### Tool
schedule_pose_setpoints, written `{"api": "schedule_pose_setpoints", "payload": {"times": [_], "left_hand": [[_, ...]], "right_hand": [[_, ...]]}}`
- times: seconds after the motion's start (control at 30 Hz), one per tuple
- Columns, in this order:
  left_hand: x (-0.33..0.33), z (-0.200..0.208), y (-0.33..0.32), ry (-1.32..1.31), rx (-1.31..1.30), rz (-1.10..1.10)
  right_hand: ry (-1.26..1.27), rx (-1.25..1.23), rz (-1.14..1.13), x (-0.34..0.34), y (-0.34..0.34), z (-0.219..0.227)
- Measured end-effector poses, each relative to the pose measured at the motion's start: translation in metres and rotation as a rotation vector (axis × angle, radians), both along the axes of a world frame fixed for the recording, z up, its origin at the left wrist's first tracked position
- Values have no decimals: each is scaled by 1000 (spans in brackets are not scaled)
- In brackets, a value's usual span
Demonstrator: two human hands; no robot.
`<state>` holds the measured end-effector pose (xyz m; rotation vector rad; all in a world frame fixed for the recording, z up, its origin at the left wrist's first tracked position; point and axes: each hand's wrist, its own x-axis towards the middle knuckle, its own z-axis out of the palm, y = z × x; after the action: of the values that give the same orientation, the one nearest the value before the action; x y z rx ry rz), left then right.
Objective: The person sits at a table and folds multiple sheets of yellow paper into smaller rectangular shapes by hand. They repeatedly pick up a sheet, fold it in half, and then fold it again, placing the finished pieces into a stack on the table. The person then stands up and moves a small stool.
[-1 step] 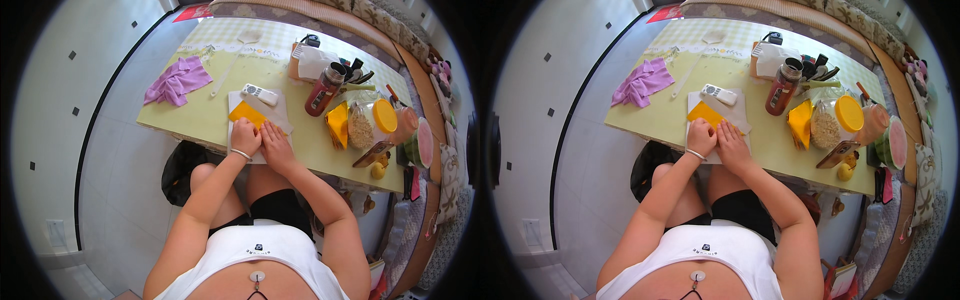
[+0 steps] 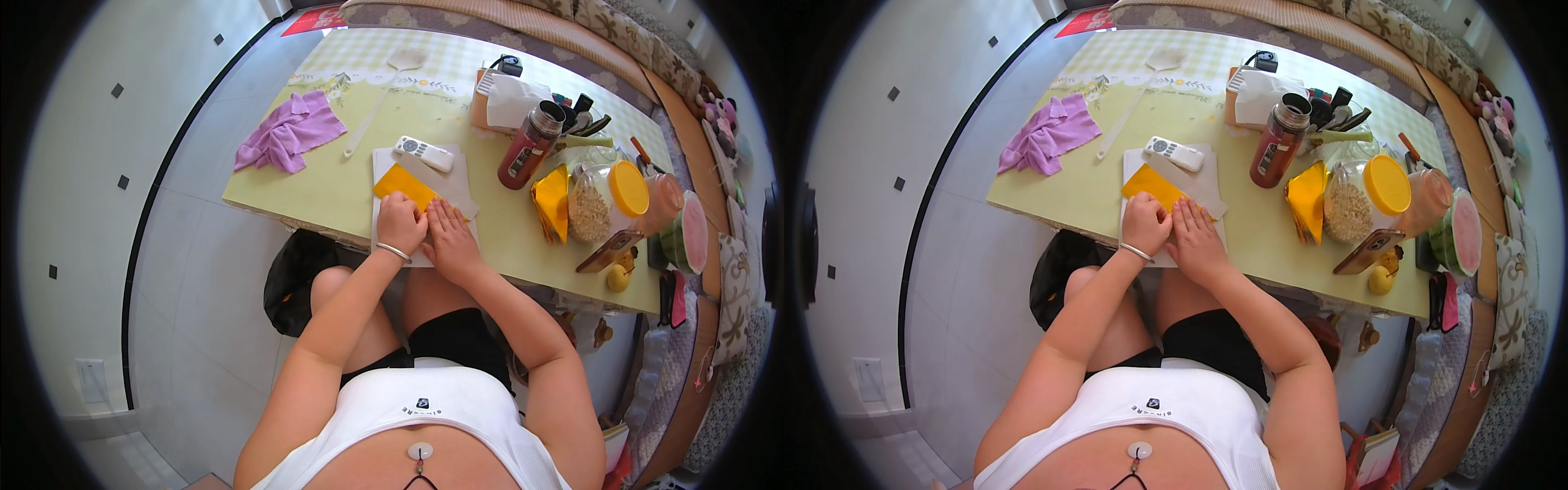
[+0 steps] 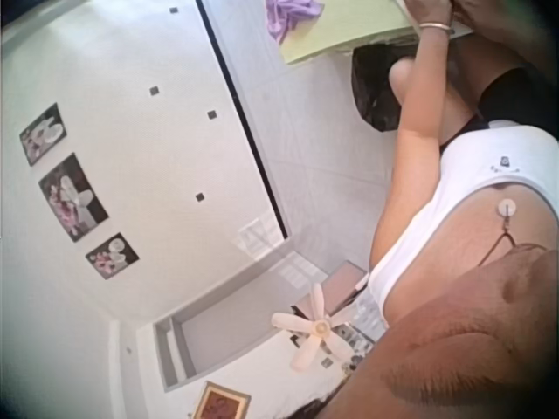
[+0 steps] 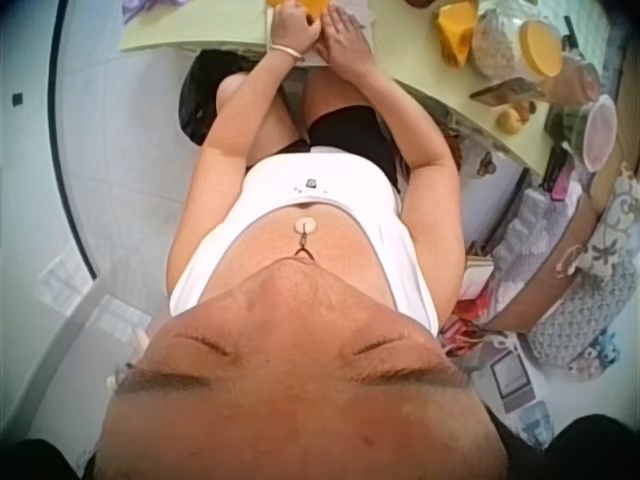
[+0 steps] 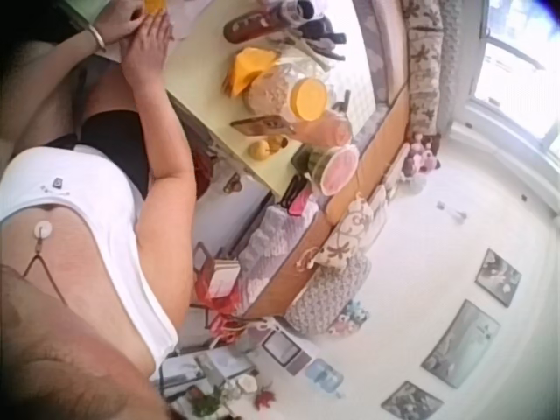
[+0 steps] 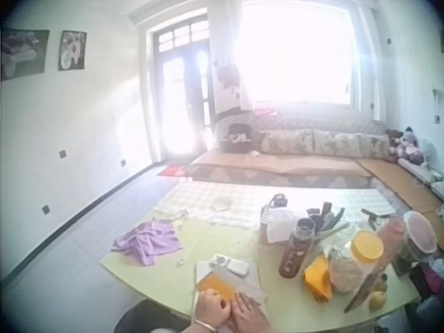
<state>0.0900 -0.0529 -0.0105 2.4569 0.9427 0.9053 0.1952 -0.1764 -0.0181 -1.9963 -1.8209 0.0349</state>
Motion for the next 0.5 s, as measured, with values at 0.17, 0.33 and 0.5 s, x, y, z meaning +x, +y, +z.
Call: {"api": "schedule_pose_setpoints", "payload": {"times": [0.17, 0.33, 0.5], "left_hand": [[-8, 9, -1, 50, -18, -78], [-39, 32, 14, 124, 105, -237], [-81, 54, 28, 135, 320, -521]], "right_hand": [[-14, -71, -69, -7, -3, 2], [-36, -102, 42, -2, -12, 17], [59, -101, 286, 27, -24, 28]]}}
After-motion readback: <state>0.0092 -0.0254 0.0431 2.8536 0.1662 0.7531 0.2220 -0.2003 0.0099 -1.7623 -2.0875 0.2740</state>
